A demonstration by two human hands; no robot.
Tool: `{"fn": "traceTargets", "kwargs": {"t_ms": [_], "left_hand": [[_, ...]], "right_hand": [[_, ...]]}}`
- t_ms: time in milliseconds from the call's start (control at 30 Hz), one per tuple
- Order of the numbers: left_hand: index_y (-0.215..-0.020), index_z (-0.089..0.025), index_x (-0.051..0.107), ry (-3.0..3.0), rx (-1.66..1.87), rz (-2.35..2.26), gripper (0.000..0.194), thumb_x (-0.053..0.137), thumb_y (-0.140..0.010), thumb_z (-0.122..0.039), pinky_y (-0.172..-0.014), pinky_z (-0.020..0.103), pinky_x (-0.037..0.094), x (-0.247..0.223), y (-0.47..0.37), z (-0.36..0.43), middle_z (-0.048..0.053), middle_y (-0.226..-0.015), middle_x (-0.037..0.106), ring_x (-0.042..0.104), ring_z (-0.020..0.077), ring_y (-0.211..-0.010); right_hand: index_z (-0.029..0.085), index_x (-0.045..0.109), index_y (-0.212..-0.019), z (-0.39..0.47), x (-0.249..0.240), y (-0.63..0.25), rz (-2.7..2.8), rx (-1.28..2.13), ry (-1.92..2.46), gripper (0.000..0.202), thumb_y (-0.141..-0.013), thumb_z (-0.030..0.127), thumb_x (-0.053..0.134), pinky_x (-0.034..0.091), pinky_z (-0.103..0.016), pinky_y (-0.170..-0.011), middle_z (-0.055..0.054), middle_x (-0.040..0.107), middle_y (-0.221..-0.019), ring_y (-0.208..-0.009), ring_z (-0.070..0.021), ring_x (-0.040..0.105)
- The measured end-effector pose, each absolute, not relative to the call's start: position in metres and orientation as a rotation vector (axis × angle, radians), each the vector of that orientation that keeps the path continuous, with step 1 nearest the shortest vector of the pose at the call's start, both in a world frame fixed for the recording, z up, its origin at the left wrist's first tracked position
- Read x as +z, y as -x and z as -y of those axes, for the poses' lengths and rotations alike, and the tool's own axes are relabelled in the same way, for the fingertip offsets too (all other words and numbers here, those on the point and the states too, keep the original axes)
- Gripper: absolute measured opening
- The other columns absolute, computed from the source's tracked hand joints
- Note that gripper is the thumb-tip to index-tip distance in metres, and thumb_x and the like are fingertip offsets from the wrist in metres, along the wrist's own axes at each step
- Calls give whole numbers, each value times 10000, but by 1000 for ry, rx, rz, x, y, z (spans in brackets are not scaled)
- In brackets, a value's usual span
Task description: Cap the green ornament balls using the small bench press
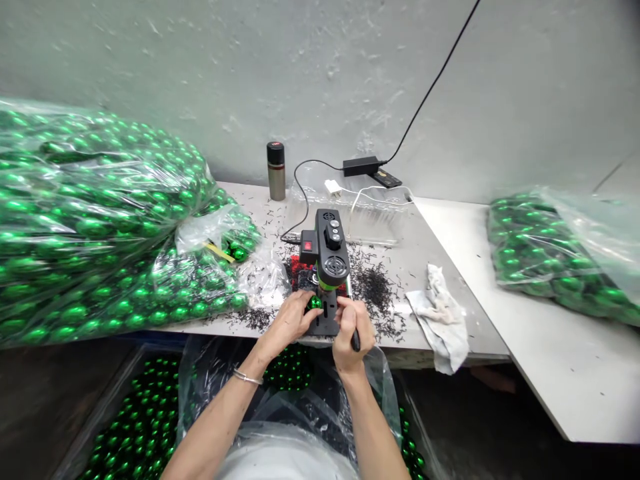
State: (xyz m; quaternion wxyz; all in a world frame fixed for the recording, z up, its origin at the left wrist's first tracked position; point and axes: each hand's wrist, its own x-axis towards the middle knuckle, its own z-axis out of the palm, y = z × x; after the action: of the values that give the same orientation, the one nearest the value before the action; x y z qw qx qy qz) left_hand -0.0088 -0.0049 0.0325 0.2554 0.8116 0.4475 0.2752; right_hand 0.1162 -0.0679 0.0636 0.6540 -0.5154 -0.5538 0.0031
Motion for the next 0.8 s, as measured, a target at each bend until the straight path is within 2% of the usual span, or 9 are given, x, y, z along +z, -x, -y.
{"fn": "traceTargets", "kwargs": {"t_ms": [133,267,433,633,800], "left_hand": [[-1156,-121,639,-2236,700,-1213,320,607,-900,-311,-904,406,515,31,9,2,144,-1056,688,646,278,-1014],[-1116,-173,671,-2257,837,-1281,303,635,-886,-367,-894,418,490,16,3,3,111,-1058,685,624,272,-1002],[-1132,-178,663,-2245,1063,-1308,315,659,-876,-362,-912,421,455,-4,-2,8,109,-1111,673,595,261,-1036],[-1128,-185,665,-2250,1070,-1290,318,666,-872,-373,-912,418,455,-7,-1,7,104,-1095,670,596,257,-1026],[-1130,-201,666,-2240,1071,-1278,301,663,-875,-360,-912,418,457,-7,-2,8,95,-1088,671,595,252,-1026]], "right_hand": [[191,629,-982,68,62,-116,1251,8,1176,220,-942,169,413,473,-269,-593,-19,634,-775,-648,-127,583],[190,628,-991,69,63,-116,1257,10,1179,226,-944,164,408,476,-272,-603,-22,639,-785,-668,-130,592],[186,625,-1006,70,61,-116,1282,-21,1201,225,-942,147,413,475,-269,-596,-27,647,-800,-686,-132,601],[192,625,-1026,65,43,-117,1279,-148,1185,245,-941,149,400,493,-271,-562,-31,665,-834,-673,-134,616],[200,623,-1032,62,31,-118,1274,-238,1212,252,-939,158,393,531,-287,-607,-33,688,-859,-698,-144,644]]}}
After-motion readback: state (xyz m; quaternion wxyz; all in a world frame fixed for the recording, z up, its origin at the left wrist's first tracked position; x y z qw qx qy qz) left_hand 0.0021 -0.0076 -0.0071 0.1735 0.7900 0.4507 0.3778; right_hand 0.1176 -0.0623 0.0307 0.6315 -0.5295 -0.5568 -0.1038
